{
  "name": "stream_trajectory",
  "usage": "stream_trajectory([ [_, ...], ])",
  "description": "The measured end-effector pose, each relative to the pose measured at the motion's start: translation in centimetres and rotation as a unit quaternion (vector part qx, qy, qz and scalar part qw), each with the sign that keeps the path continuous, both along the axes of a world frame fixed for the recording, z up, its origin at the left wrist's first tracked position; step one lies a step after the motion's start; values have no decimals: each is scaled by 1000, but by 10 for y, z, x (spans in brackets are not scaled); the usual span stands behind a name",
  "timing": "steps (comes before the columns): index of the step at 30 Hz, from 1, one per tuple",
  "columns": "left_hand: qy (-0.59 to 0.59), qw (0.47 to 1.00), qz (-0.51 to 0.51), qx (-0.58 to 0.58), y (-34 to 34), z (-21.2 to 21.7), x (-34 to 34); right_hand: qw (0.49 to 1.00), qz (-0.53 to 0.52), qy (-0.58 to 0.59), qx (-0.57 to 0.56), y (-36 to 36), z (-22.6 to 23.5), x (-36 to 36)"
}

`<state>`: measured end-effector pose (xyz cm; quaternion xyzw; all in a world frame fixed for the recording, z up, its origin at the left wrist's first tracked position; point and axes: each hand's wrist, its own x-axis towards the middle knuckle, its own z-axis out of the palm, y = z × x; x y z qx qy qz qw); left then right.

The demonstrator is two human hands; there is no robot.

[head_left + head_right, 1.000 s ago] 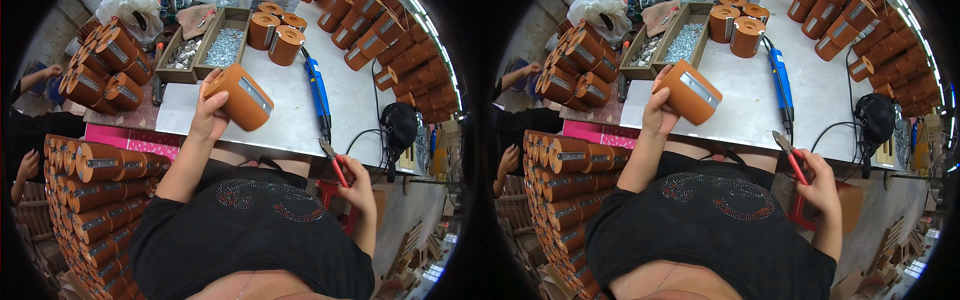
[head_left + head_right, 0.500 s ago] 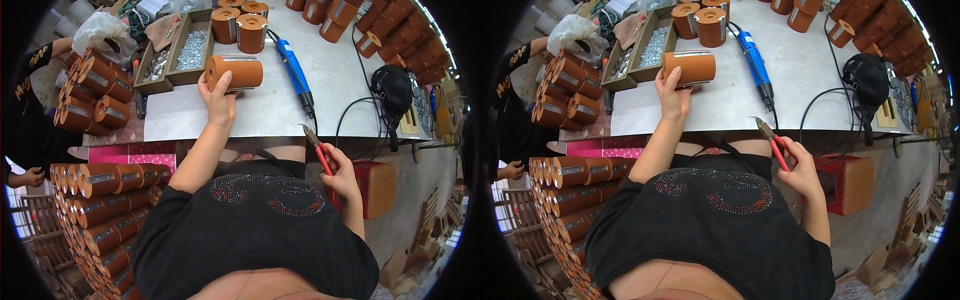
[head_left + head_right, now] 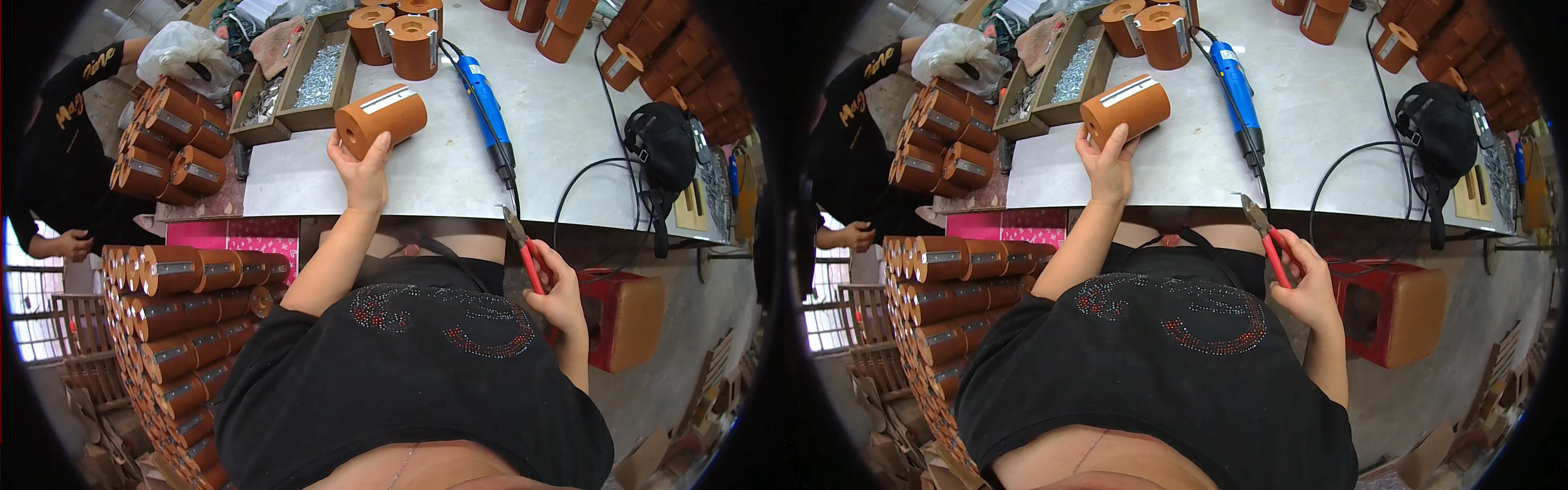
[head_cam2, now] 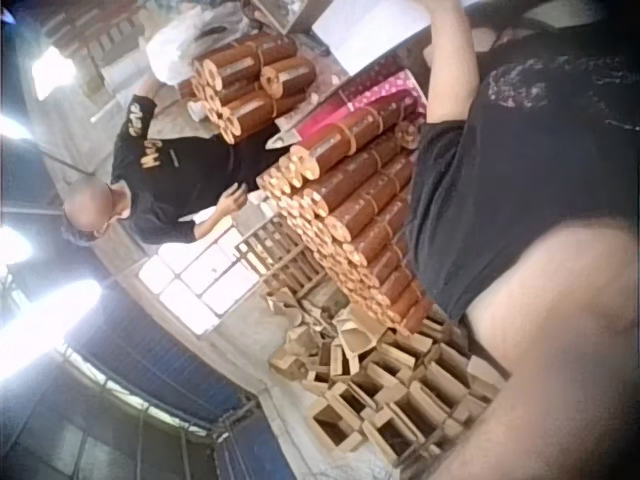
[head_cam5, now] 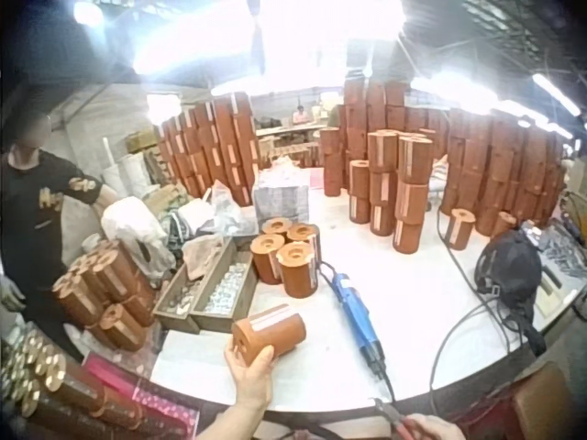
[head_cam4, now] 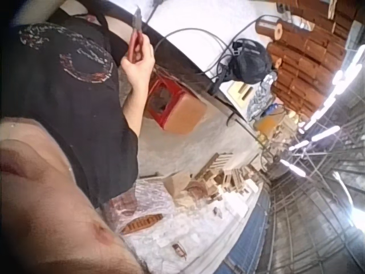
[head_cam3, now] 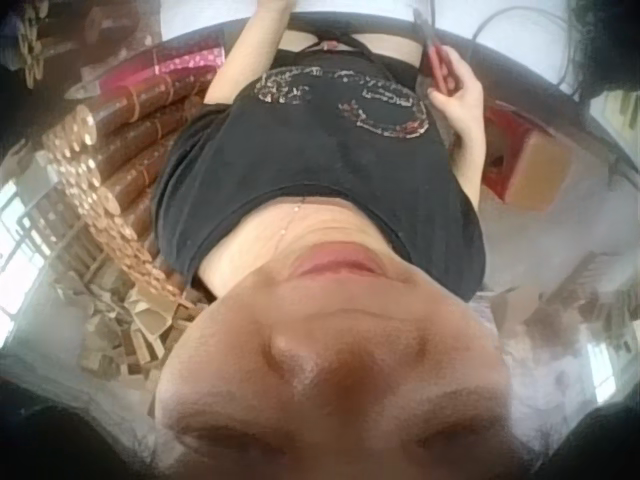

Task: Assembling wooden cylindrical components using a power screwdriver and pliers in a manufacturing environment.

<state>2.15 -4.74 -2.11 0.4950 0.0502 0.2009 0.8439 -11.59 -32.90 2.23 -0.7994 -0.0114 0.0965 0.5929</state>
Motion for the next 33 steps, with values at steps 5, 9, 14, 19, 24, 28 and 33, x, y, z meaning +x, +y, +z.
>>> stream_trajectory([
  [5, 71, 978, 117, -157, -11, 14, 29, 999, 25, 20, 17, -2, -4, 1],
  [9, 98, 970, 131, -180, -24, 20, 52, 999, 37, 26, 10, -4, 0, 2],
  [14, 88, 950, 179, -241, -22, 8, 89, 997, 35, 30, 62, -11, -9, 0],
  [19, 64, 928, 244, -273, -38, 25, 100, 999, 23, 31, 39, -38, -16, -13],
  [24, 61, 938, 319, -125, -42, -5, 108, 996, -2, 54, 70, -61, -31, -29],
  [28, 223, 943, 240, 52, -33, -12, 101, 989, -34, 76, 125, -67, -37, -37],
  [33, 318, 904, 222, 179, -29, 0, 87, 985, -64, 113, 116, -94, -52, -59],
])
